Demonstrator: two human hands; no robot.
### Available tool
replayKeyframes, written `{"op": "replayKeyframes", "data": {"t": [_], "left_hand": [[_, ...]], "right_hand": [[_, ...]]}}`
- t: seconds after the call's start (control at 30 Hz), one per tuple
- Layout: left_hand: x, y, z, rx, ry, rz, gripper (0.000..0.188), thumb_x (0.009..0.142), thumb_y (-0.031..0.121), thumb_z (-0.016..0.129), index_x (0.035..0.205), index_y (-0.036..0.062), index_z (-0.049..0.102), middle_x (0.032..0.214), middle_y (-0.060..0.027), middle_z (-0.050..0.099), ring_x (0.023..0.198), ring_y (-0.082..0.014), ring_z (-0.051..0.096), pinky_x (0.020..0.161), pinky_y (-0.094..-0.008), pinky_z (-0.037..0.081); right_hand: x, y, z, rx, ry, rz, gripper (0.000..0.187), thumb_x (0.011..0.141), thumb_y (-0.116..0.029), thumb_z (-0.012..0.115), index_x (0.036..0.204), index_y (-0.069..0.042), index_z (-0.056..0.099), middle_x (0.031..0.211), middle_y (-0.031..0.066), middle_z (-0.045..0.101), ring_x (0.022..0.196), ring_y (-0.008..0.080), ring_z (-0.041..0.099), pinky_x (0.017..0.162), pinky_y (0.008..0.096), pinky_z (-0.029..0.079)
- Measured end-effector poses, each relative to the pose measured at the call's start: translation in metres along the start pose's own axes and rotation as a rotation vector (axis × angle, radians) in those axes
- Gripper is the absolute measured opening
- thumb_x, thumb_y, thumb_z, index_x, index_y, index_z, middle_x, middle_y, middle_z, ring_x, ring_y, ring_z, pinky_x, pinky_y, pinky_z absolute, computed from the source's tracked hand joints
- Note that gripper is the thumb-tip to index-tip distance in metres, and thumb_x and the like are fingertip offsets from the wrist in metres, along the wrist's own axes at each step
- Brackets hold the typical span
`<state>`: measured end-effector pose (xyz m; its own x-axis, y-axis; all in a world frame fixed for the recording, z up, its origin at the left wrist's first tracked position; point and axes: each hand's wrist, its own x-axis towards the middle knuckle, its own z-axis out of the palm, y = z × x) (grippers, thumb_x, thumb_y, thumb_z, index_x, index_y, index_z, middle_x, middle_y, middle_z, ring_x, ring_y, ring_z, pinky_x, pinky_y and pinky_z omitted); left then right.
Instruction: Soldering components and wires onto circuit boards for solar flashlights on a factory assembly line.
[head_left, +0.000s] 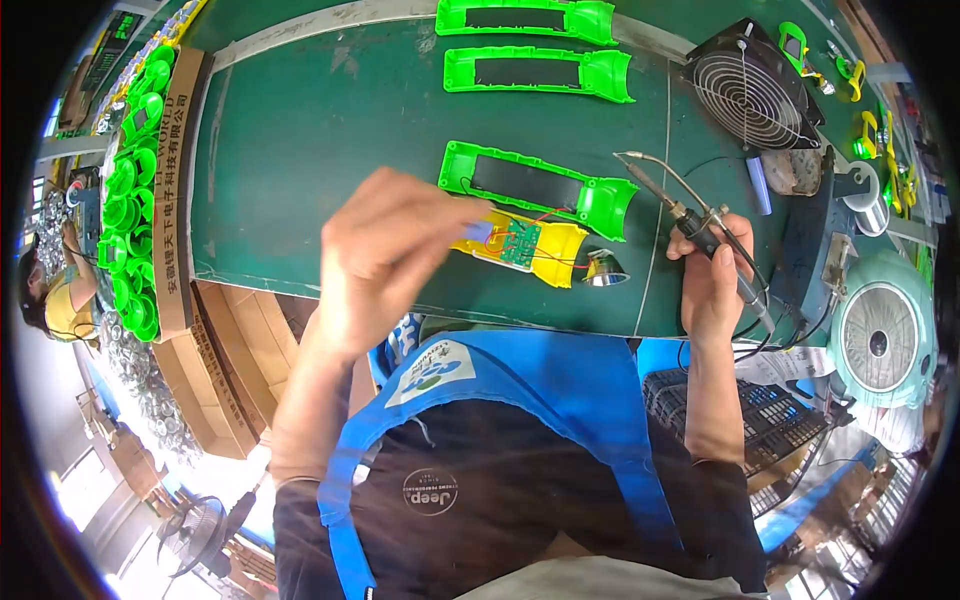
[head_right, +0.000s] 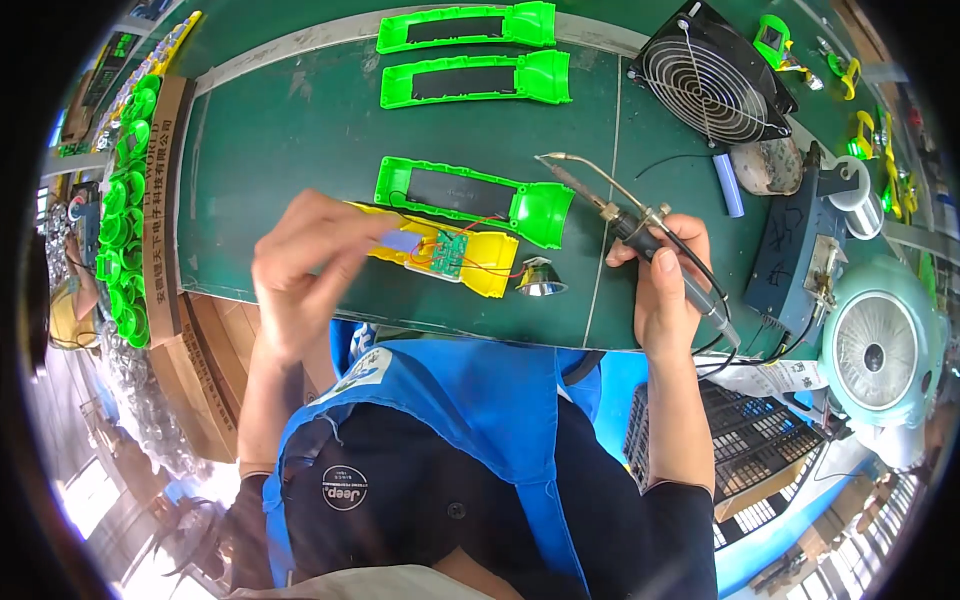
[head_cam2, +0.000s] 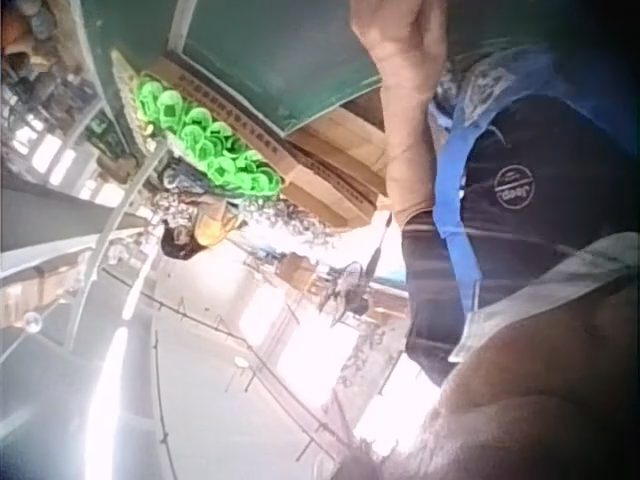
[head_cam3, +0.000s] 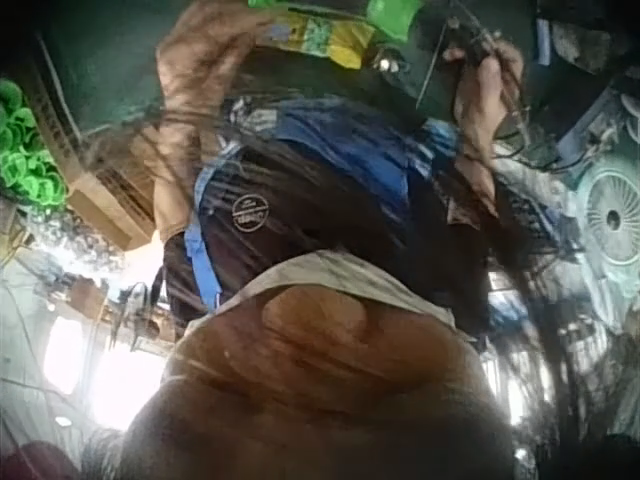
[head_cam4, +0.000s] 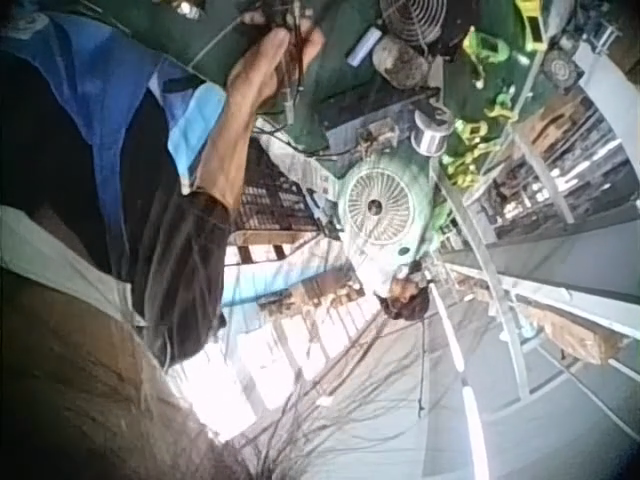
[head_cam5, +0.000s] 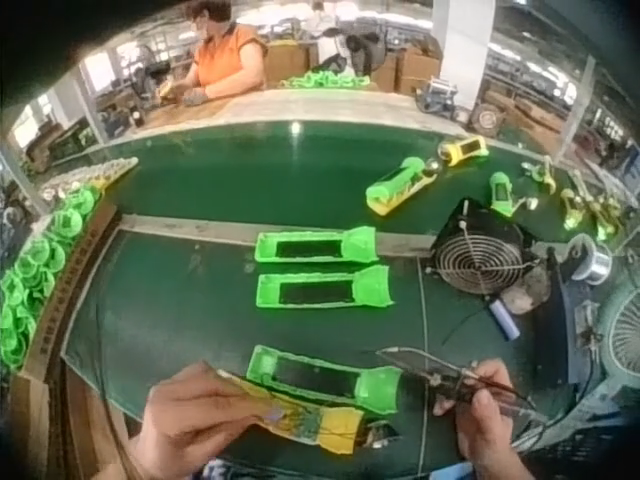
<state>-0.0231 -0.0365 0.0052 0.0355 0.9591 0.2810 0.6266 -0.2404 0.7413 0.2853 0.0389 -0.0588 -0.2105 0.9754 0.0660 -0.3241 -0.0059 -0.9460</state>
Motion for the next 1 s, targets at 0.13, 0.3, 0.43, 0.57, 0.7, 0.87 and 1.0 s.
{"op": "replayKeyframes", "data": {"t": [0.13, 0.3, 0.43, 0.57, 0.7, 0.87, 1.0], "left_hand": [[-0.002, -0.01, 0.008, 0.096, -0.153, 0.182, 0.023, 0.072, 0.005, 0.075, 0.092, 0.0127, 0.07, 0.084, -0.0011, 0.065, 0.082, -0.023, 0.055, 0.078, -0.0347, 0.039], [0.002, -0.001, 0.02, 0.245, -0.254, 0.212, 0.018, 0.069, 0.004, 0.075, 0.083, 0.0113, 0.065, 0.085, -0.0007, 0.059, 0.085, -0.0227, 0.052, 0.084, -0.0357, 0.036], [0.006, 0.009, 0.021, 0.3, -0.288, 0.11, 0.017, 0.07, 0.003, 0.072, 0.081, 0.0113, 0.062, 0.081, -0.0019, 0.054, 0.083, -0.0227, 0.051, 0.084, -0.0368, 0.036], [0.014, 0.011, 0.022, 0.33, -0.327, 0.073, 0.014, 0.072, 0.004, 0.069, 0.079, 0.0105, 0.059, 0.08, -0.0023, 0.052, 0.083, -0.0226, 0.051, 0.084, -0.0379, 0.036], [0.017, 0.012, 0.021, 0.346, -0.339, 0.075, 0.014, 0.072, 0.005, 0.069, 0.08, 0.0104, 0.058, 0.079, -0.0023, 0.051, 0.082, -0.0223, 0.051, 0.085, -0.0389, 0.035], [0.017, 0.01, 0.022, 0.322, -0.328, 0.088, 0.015, 0.072, 0.004, 0.069, 0.079, 0.0113, 0.057, 0.078, -0.0024, 0.05, 0.08, -0.022, 0.05, 0.084, -0.0385, 0.035], [0.016, 0.011, 0.022, 0.319, -0.337, 0.073, 0.016, 0.072, 0.004, 0.069, 0.079, 0.0111, 0.057, 0.077, -0.0025, 0.05, 0.079, -0.0221, 0.051, 0.083, -0.0383, 0.035]], "right_hand": [[0.006, -0.011, 0.003, -0.052, -0.178, 0.151, 0.031, 0.089, -0.025, 0.066, 0.103, -0.001, 0.051, 0.085, 0.0102, 0.062, 0.076, 0.0161, 0.061, 0.074, 0.0293, 0.048], [0.018, -0.015, 0.012, -0.115, -0.231, 0.282, 0.025, 0.087, -0.022, 0.067, 0.094, -0.001, 0.056, 0.075, 0.0063, 0.062, 0.065, 0.0126, 0.06, 0.064, 0.0257, 0.048], [0.029, -0.02, 0.018, -0.149, -0.308, 0.354, 0.024, 0.087, -0.021, 0.068, 0.092, -0.001, 0.056, 0.072, 0.0059, 0.062, 0.063, 0.0106, 0.06, 0.059, 0.0236, 0.048], [0.035, -0.023, 0.019, -0.172, -0.391, 0.405, 0.021, 0.087, -0.016, 0.068, 0.092, 0.001, 0.056, 0.077, 0.0069, 0.064, 0.064, 0.0098, 0.062, 0.059, 0.0229, 0.05], [0.037, -0.027, 0.022, -0.17, -0.426, 0.43, 0.019, 0.086, -0.012, 0.068, 0.092, 0.002, 0.056, 0.079, 0.0068, 0.064, 0.065, 0.0101, 0.063, 0.059, 0.0231, 0.052], [0.034, -0.025, 0.024, -0.199, -0.439, 0.421, 0.016, 0.085, -0.009, 0.068, 0.091, 0.002, 0.057, 0.078, 0.0066, 0.064, 0.066, 0.0102, 0.063, 0.06, 0.0229, 0.051], [0.032, -0.023, 0.023, -0.25, -0.446, 0.381, 0.017, 0.083, -0.009, 0.068, 0.091, 0.002, 0.058, 0.078, 0.0063, 0.064, 0.066, 0.0104, 0.063, 0.059, 0.023, 0.051]]}}
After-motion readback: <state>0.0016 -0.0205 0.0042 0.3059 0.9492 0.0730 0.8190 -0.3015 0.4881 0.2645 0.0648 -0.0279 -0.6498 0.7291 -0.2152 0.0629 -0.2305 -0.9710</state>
